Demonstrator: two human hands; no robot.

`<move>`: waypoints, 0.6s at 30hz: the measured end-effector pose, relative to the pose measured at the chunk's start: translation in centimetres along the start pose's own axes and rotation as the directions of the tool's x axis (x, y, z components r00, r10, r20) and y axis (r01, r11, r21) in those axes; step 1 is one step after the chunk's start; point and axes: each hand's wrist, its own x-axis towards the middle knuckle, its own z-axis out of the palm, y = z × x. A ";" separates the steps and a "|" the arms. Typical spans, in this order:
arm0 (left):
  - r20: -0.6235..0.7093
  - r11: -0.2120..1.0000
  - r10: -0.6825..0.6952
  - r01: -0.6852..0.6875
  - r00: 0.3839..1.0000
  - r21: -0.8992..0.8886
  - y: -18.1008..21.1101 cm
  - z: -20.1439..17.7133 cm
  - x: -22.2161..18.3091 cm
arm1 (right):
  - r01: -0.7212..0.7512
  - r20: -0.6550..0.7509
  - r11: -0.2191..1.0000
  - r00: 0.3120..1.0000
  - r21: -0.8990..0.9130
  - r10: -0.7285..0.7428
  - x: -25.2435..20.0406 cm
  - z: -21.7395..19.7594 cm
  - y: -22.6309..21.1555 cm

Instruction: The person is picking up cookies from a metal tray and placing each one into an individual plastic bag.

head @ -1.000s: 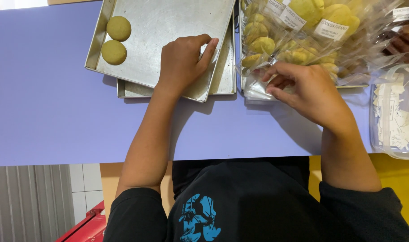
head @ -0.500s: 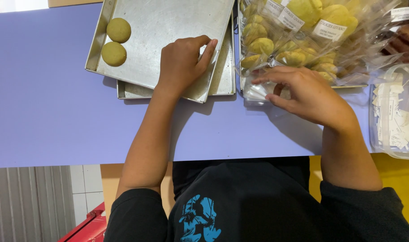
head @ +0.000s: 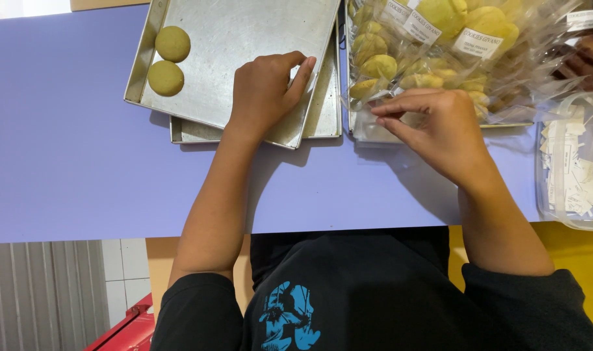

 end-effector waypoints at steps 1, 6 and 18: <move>-0.003 1.000 0.002 -0.002 1.000 0.004 0.0 0.1 0.0 | 0.003 -0.040 1.000 0.999 0.000 -0.003 -0.1 0.2 0.1; 0.013 1.000 -0.016 0.016 1.000 -0.006 0.1 -0.2 0.0 | 0.077 -0.126 0.995 0.988 -0.061 -0.085 -0.3 0.3 0.5; 0.001 1.000 -0.008 0.008 1.000 0.010 0.0 0.1 -0.1 | 0.304 -0.439 0.942 0.833 -0.143 -0.336 -0.1 -1.4 0.8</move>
